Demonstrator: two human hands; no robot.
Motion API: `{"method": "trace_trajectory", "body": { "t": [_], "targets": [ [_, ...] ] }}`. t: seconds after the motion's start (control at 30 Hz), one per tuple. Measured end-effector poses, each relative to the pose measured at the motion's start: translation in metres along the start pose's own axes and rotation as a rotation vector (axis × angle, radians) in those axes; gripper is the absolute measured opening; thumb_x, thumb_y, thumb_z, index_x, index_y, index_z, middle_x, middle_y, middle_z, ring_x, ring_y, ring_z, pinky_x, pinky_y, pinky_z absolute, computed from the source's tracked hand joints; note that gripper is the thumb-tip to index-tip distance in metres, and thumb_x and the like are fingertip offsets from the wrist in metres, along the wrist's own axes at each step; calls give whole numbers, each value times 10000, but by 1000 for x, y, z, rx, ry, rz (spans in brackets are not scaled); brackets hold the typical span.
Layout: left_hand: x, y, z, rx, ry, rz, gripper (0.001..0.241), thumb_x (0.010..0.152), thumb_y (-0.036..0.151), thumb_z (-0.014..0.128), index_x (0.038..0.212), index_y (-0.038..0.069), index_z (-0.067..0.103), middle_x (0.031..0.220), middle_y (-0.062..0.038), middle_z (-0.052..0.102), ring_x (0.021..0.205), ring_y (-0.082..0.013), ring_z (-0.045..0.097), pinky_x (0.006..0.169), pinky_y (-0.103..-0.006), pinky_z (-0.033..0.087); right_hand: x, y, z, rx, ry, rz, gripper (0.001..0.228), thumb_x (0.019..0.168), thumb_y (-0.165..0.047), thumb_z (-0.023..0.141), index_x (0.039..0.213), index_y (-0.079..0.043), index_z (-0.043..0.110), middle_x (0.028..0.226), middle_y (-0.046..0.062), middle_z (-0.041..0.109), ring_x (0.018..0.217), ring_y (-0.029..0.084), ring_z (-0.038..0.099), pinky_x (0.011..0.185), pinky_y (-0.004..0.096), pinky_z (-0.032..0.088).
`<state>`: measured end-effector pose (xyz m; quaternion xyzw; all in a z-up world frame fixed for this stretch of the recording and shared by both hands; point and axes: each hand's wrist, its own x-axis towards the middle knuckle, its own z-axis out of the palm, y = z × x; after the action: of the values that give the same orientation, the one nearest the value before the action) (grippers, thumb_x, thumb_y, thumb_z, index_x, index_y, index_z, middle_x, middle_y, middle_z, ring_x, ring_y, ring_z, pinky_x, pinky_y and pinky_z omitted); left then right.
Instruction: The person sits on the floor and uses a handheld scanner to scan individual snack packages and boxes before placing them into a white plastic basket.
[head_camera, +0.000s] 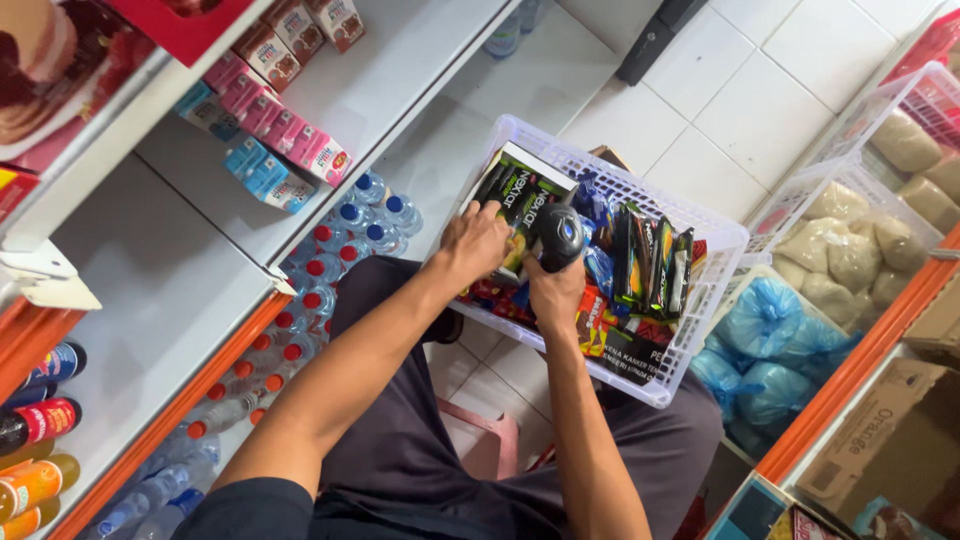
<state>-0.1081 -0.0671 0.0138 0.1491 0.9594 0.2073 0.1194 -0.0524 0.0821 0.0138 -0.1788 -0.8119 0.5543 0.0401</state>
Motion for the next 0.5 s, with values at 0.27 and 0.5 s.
{"method": "trace_trajectory", "body": {
  "t": [0.27, 0.5],
  "targets": [
    [1, 0, -1, -4, -175, -198, 421, 990, 445, 637, 1072, 53, 764, 1320, -211, 558, 1167, -399, 596, 946, -502, 543, -2, 6, 5, 49, -3, -31, 360, 806, -124, 771, 1142, -54, 662, 990, 63, 730, 890, 176, 685, 820, 331, 540],
    [4, -6, 25, 89, -4, 33, 442, 946, 312, 593, 1280, 33, 672, 1449, -138, 528, 1240, -405, 510, 915, -568, 496, -4, 0, -4, 29, -74, -120, 226, 837, -108, 753, 1046, -44, 692, 921, 55, 722, 825, 161, 677, 773, 324, 536]
  ]
}}
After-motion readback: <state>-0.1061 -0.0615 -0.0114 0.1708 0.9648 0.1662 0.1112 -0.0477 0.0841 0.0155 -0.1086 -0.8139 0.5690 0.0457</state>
